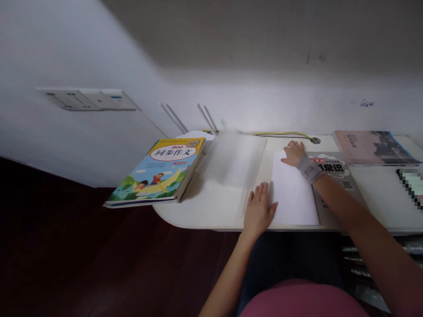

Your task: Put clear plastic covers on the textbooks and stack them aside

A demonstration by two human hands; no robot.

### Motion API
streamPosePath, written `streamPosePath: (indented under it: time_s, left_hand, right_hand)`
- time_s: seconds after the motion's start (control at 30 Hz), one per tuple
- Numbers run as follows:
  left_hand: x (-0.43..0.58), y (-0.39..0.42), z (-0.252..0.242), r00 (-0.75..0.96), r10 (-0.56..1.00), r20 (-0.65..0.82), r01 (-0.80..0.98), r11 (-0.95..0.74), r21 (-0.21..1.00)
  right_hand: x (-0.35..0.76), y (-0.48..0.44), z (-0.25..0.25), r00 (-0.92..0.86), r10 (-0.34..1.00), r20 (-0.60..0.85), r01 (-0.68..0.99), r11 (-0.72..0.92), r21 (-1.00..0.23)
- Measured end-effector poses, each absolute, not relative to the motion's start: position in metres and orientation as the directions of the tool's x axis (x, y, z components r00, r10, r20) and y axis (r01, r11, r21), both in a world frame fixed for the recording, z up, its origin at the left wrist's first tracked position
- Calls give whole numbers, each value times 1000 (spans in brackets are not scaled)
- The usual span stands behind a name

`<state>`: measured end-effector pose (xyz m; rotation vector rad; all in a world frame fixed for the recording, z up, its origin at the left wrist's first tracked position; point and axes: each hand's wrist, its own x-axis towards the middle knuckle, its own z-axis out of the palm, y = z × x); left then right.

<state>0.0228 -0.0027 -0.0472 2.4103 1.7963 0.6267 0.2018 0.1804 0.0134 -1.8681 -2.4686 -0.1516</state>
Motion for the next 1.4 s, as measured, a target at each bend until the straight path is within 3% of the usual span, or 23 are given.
streamPosePath:
  time_s: [0.53, 0.87, 1.13, 1.3, 1.4]
  left_hand:
    - [23, -2, -45, 256, 936, 240, 876, -330, 352]
    - [23, -4, -41, 272, 940, 206, 866, -332, 373]
    - [23, -3, -45, 265, 933, 245, 871, -341, 354]
    - [21, -5, -46, 258, 930, 261, 884, -336, 324]
    - [21, -5, -46, 252, 931, 265, 890, -331, 313]
  right_hand:
    - [199, 186, 13, -273, 962, 18, 958, 270, 95]
    - [198, 190, 11, -296, 955, 16, 954, 295, 54]
    - [207, 182, 10, -292, 946, 143, 951, 303, -62]
    - [250, 143, -6, -401, 860, 315, 796, 497, -345]
    - [274, 109, -24, -501, 798, 335, 670, 603, -433]
